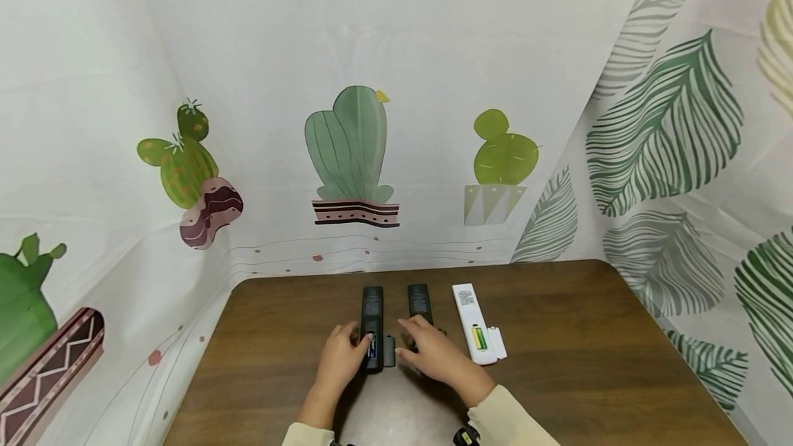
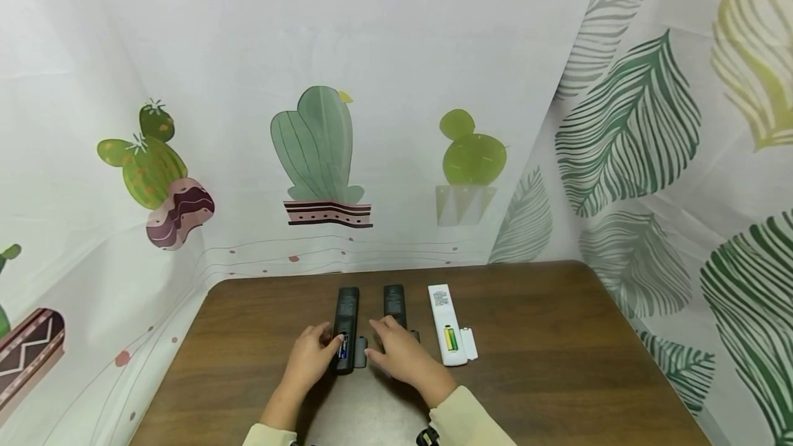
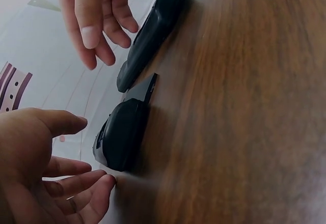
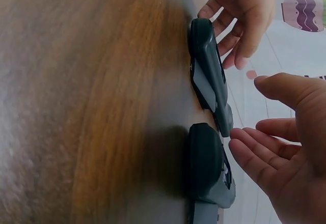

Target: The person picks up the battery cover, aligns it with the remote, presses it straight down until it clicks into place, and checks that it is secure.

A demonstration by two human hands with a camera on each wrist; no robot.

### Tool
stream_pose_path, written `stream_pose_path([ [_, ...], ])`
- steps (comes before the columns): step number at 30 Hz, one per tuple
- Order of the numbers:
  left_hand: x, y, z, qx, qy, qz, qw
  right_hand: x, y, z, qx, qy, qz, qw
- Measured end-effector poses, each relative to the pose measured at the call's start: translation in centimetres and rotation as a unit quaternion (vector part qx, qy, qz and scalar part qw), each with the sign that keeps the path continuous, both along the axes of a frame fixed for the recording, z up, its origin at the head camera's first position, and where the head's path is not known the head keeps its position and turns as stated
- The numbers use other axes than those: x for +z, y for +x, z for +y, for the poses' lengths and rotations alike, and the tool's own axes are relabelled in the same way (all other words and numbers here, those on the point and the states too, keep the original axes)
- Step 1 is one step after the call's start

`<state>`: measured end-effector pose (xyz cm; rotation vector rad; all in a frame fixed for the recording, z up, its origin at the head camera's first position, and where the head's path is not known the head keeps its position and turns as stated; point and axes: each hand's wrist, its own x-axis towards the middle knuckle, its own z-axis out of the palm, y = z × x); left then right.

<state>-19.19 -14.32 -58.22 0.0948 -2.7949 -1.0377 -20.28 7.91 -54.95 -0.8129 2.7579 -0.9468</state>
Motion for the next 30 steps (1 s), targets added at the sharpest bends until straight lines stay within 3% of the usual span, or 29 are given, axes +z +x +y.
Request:
stream_pose_path([
  [14, -0.2, -0.1, 0.3, -0.006, 0.008, -0.007, 0.9999, -0.3, 0.2, -1.1, 0.021, 0.005, -0.008, 0.9997],
  [19, -0.1, 0.1, 0.4, -0.007, 0.012, -0.026, 0.9996, -0.3, 0.4, -1.5, 0.023, 0.020, -0.008, 0.9995],
  [30, 0.0, 0.2, 0.7, -0.004, 0.003, -0.034, 0.9994, -0.3, 0.5, -2.6, -0.004, 0.046, -0.024, 0.9986],
])
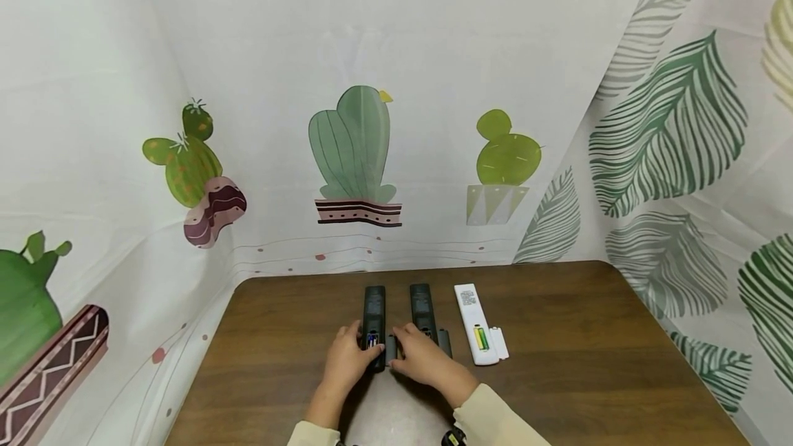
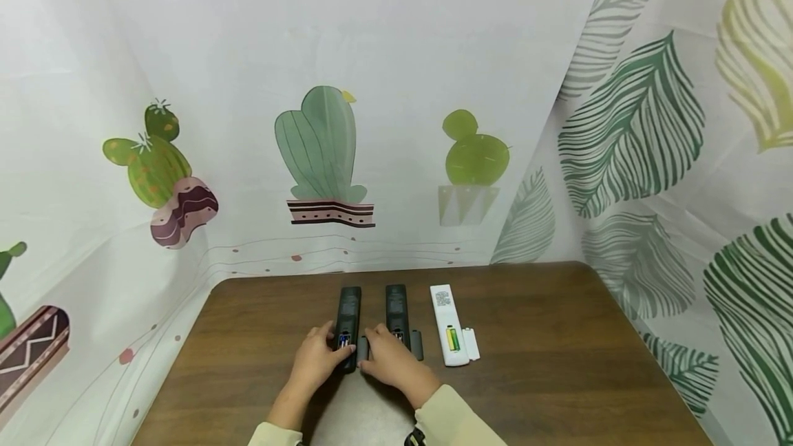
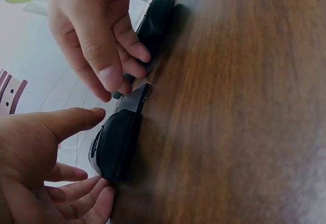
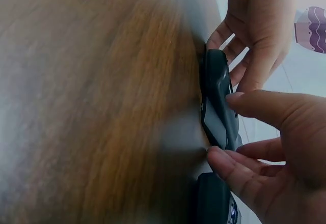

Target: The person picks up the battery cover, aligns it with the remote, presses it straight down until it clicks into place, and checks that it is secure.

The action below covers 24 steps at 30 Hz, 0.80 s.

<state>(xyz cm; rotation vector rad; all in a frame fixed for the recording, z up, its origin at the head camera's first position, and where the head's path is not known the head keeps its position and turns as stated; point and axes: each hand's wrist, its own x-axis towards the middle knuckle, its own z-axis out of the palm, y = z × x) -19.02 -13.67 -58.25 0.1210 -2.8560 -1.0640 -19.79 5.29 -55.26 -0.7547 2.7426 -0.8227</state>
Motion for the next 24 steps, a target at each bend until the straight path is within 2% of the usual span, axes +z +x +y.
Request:
stream_pose_path([
  [10, -0.2, -0.2, 0.6, 0.007, -0.023, 0.027, 0.9994, -0.1, -0.4, -1.1, -0.043, 0.037, -0.005, 0.9984],
  [24, -0.2, 0.0, 0.3, 0.007, 0.015, 0.001, 0.9999, -1.7, -0.1, -2.2, -0.070, 0.052, 0.044, 0.9952],
])
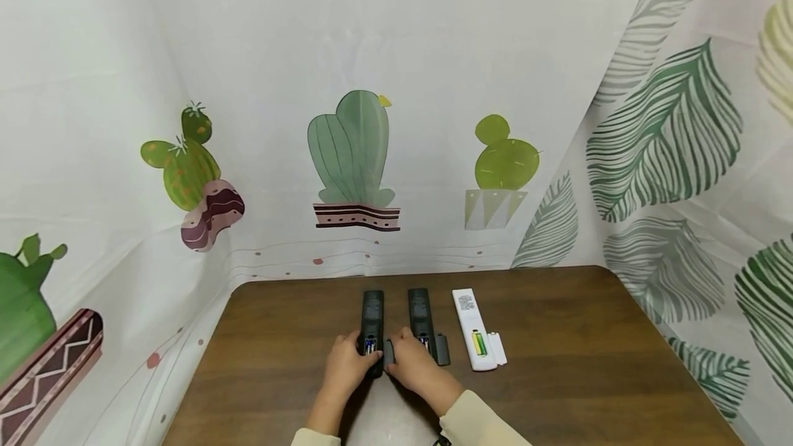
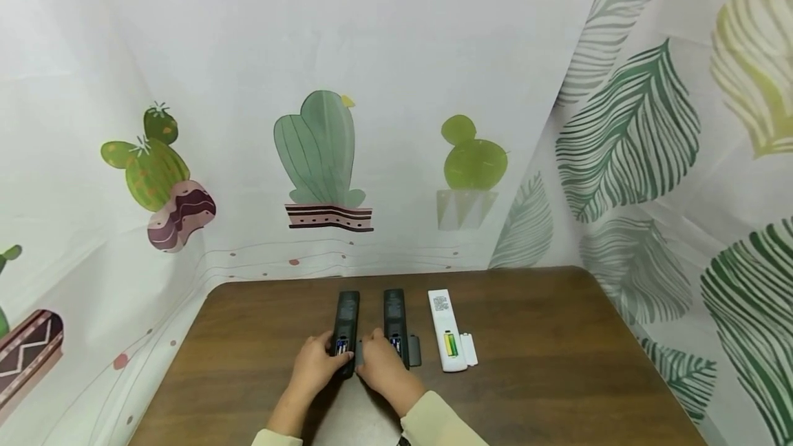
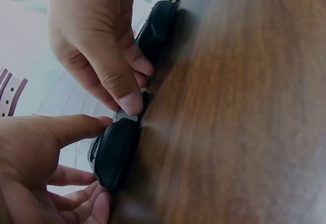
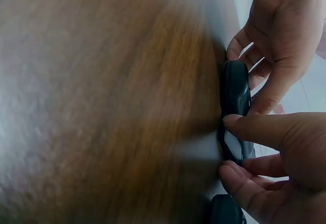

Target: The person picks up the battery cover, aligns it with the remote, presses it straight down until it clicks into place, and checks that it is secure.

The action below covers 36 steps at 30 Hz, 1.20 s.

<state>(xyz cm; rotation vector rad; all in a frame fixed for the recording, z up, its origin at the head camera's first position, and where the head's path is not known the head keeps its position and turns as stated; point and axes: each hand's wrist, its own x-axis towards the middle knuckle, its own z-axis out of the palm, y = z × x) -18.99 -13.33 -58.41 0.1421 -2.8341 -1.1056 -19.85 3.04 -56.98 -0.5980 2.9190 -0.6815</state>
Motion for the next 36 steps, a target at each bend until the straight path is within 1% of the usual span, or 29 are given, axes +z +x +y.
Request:
stream_pose_path([
  [5, -0.1, -0.1, -0.2, -0.004, 0.020, -0.004, 0.9998, 0.0, 0.3, 0.1, 0.001, 0.002, 0.011, 0.9999],
  [9, -0.2, -0.2, -0.4, -0.012, 0.027, -0.002, 0.9996, 0.1, 0.4, 0.1, 0.006, 0.004, 0.021, 0.9998],
  [13, -0.3, -0.3, -0.5, -0.016, 0.041, -0.001, 0.9990, 0.1, 0.4, 0.1, 0.006, 0.007, 0.019, 0.9998],
  [18, -0.5, -0.3, -0.6, -0.017, 0.071, -0.019, 0.9971, 0.1, 0.6, 0.0, 0.001, 0.002, 0.006, 1.0000],
  [21, -0.6, -0.4, -0.8, -0.017, 0.075, -0.026, 0.9967, 0.2, 0.6, 0.0, -0.001, 0.003, -0.003, 1.0000],
  [26, -0.9, -0.4, -1.0, -0.013, 0.091, -0.028, 0.9954, 0.3, 0.7, 0.0, -0.001, 0.006, -0.008, 0.9999],
  [30, -0.8, -0.5, -1.2, -0.011, 0.109, -0.035, 0.9934, 0.3, 0.7, -0.1, -0.002, 0.006, -0.004, 1.0000],
  [36, -0.3, -0.2, -1.3, -0.011, 0.154, -0.055, 0.9864, 0.2, 0.9, -0.1, -0.006, 0.005, 0.011, 0.9999],
])
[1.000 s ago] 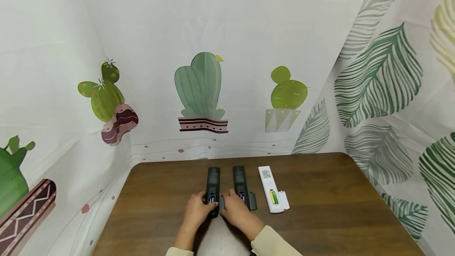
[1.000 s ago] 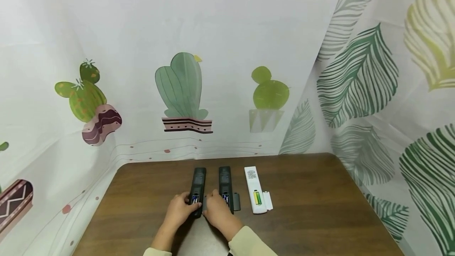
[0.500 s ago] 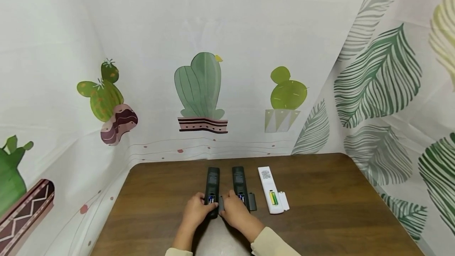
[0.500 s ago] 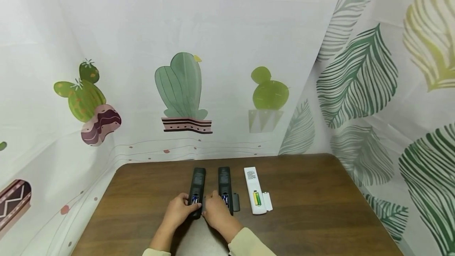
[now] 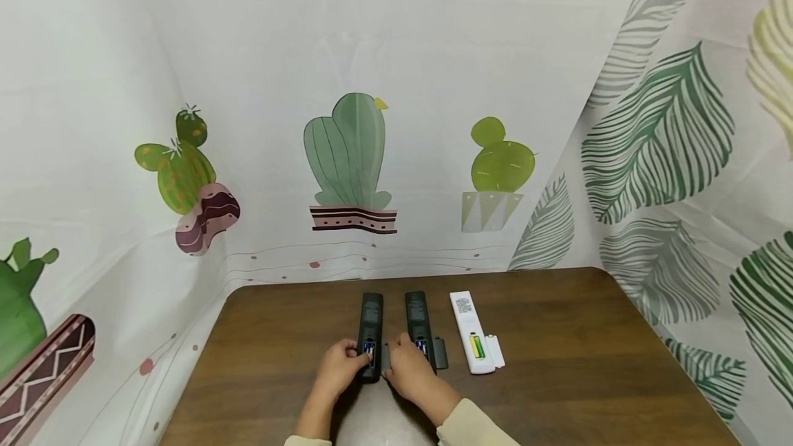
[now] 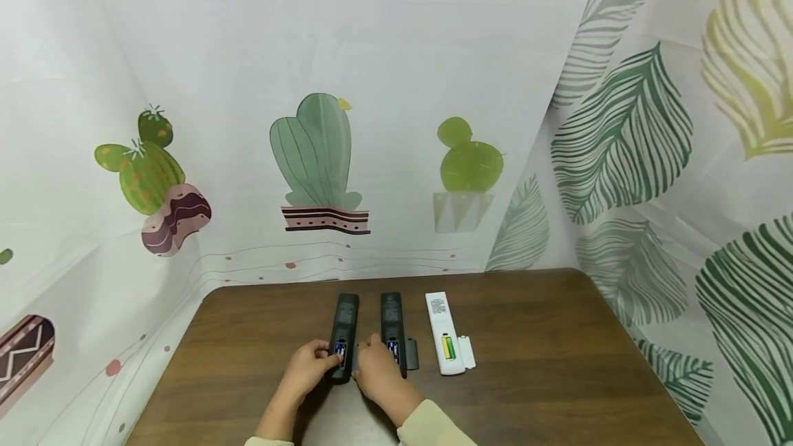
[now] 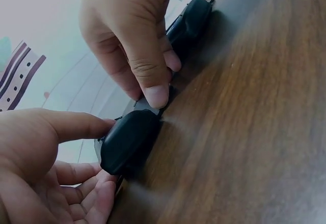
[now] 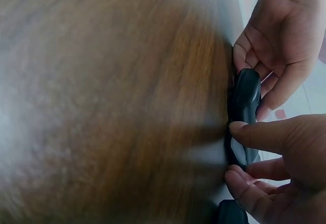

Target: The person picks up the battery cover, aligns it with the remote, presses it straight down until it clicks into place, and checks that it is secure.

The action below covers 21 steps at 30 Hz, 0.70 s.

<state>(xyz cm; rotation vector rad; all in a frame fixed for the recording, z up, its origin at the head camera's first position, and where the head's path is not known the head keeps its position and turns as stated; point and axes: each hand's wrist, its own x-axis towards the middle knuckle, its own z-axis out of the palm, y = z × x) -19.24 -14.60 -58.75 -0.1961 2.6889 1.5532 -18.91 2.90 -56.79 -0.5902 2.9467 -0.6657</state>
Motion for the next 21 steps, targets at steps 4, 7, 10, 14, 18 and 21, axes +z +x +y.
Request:
stream_pose_path([
  [4, 0.06, 0.02, 0.06, 0.003, 0.007, -0.006, 1.0000, 0.20, 0.15, 0.02, -0.004, -0.005, 0.003, 1.0000],
  [7, -0.02, -0.04, 0.12, 0.006, 0.006, -0.009, 0.9999, 0.30, 0.17, 0.02, -0.007, -0.007, 0.002, 1.0000],
  [10, -0.06, -0.06, 0.18, 0.008, 0.004, -0.010, 0.9999, 0.29, 0.10, 0.00, -0.007, -0.006, 0.001, 1.0000],
  [14, -0.16, 0.02, 0.30, 0.010, 0.002, -0.011, 0.9999, 0.18, 0.05, -0.01, -0.009, -0.005, 0.000, 1.0000],
  [18, -0.06, 0.18, 0.41, 0.013, -0.001, -0.010, 0.9999, 0.01, 0.03, -0.01, -0.011, -0.006, -0.004, 0.9999],
  [21, 0.05, 0.24, 0.48, 0.015, -0.004, -0.010, 0.9998, -0.11, -0.02, 0.01, -0.012, -0.008, -0.007, 0.9999],
])
